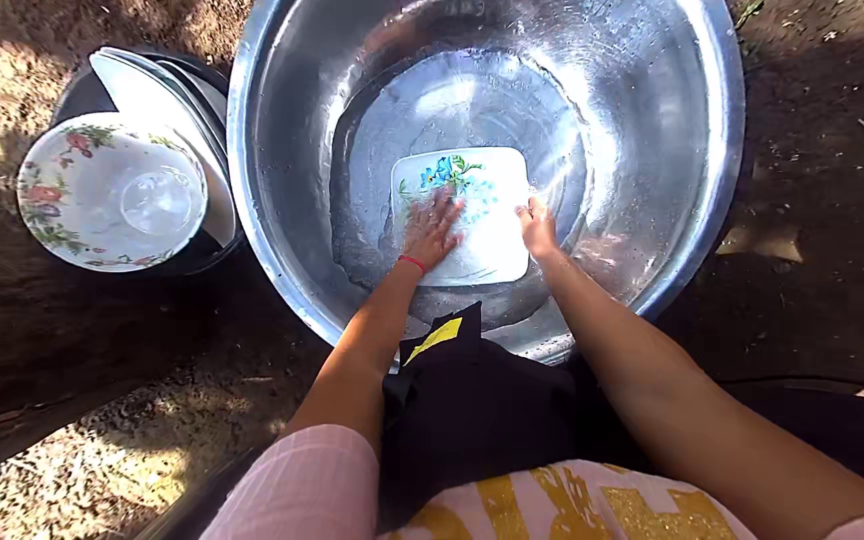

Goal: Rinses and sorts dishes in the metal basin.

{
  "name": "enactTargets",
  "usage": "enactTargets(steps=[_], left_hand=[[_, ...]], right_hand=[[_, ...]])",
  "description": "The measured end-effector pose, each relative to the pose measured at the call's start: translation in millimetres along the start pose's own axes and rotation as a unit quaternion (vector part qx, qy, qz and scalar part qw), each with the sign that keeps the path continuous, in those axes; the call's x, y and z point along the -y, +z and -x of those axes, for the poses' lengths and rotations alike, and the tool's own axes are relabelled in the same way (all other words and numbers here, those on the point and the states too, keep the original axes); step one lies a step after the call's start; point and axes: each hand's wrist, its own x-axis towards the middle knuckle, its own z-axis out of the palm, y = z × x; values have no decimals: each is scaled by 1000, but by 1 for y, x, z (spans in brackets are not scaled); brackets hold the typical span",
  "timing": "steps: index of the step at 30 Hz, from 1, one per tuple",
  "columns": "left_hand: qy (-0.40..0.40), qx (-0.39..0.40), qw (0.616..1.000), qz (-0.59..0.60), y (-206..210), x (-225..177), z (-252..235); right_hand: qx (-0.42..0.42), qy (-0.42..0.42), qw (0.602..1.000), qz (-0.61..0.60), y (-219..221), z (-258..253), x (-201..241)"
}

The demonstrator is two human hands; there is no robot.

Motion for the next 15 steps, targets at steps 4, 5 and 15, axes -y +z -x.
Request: enactTargets(steps=[4,5,15], left_hand=[[-329,-47,942,32,-31,-6,6],[-374,-49,923,82,-40,-19,5],[-427,53,834,345,-117,-92,21]], right_hand=[[-93,-16,984,153,-16,-11,7],[-116,-27,973,197,-13,-14,5],[81,-287,928,222,70,6,29]])
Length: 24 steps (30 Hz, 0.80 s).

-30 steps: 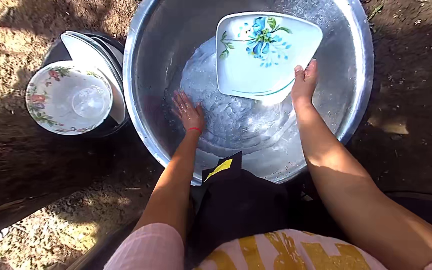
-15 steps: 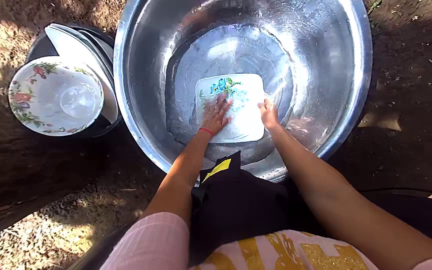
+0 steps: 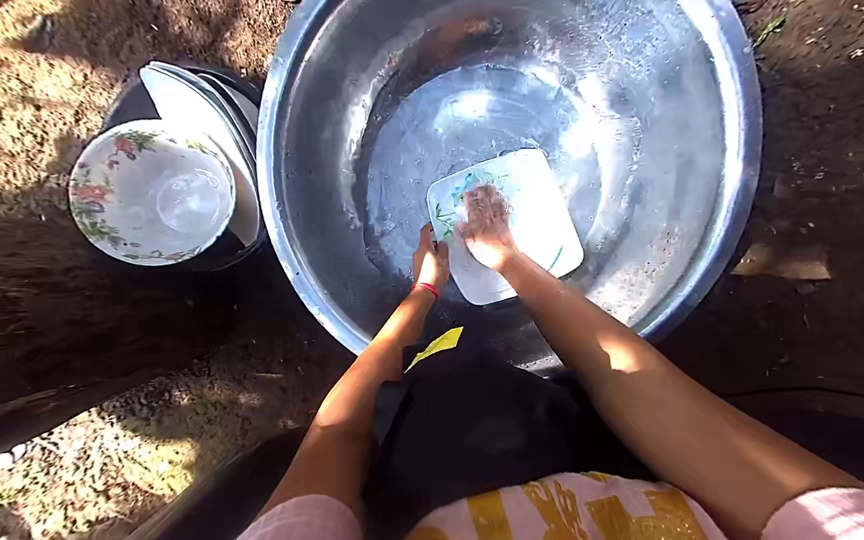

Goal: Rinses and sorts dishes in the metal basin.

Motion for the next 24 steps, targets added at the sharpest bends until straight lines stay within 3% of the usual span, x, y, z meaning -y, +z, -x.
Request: enactTargets(steps=[4,6,8,11,14,15,18,19,21,23,24], left_hand=[[102,-112,973,172,-11,12,-54],[95,-120,959,240,-29,-10,-54],[112,-101,952,268,-38,-41,-40],[218,-43,938,265,-27,-70,-26],[255,54,941,217,-26,-79,-34],[248,45,949,189,-30,-71,-47],[148,-193,959,147,-36,-5,-103],[97,-250,947,179,-31,14,-114],[35,-257,896,359,-3,25,-121],[35,-95,773,626,24,2,-111],[39,-7,714,699,31,-19,-97]], right_hand=[[74,-87,985,-129,-30,-4,53],[142,-78,977,-139,-70,-1,77],[176,-41,968,-175,-116,-3,95],[146,41,953,-261,-166,-2,100],[115,116,965,-203,-205,0,83],[88,145,970,-175,-217,5,76],[-27,226,967,-115,-244,28,54],[-51,242,961,-123,-249,36,47],[-83,253,948,-174,-252,43,36],[-102,253,934,-231,-247,43,32],[-107,252,929,-247,-242,42,31]])
